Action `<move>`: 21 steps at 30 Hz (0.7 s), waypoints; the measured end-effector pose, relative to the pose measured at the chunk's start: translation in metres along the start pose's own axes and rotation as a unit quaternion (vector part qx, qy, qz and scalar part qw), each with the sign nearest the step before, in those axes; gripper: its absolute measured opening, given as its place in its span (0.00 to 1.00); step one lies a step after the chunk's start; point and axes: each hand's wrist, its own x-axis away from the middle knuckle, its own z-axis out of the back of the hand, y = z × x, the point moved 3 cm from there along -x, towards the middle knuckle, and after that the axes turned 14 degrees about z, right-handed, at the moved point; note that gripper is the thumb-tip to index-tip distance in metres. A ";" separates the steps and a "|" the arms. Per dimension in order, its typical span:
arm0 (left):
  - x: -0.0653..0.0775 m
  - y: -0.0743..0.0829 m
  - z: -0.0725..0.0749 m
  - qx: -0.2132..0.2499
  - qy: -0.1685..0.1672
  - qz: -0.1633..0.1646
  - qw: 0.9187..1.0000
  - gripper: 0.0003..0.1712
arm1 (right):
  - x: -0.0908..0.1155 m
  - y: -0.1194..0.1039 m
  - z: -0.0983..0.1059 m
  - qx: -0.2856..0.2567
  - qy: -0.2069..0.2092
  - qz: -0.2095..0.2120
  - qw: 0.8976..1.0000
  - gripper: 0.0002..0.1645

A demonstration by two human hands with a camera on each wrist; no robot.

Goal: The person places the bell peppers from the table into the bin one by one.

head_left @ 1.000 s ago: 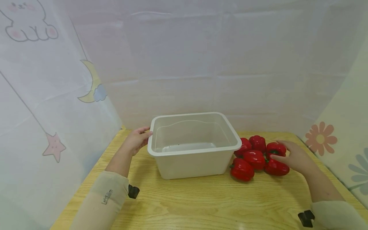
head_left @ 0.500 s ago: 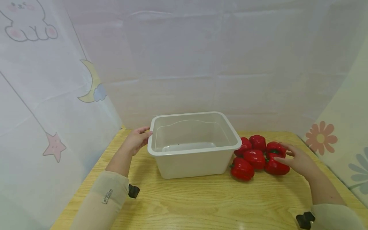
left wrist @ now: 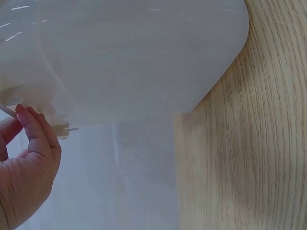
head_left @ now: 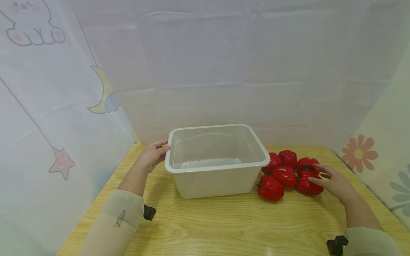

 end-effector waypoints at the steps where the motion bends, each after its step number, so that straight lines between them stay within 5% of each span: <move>1: 0.000 0.000 0.000 0.001 0.000 0.000 1.000 0.27 | 0.000 0.001 0.000 -0.005 0.000 -0.001 1.000 0.52; 21: 0.003 0.001 -0.001 -0.002 -0.001 -0.004 1.000 0.27 | -0.001 0.017 -0.010 -0.026 -0.017 -0.021 0.999 0.53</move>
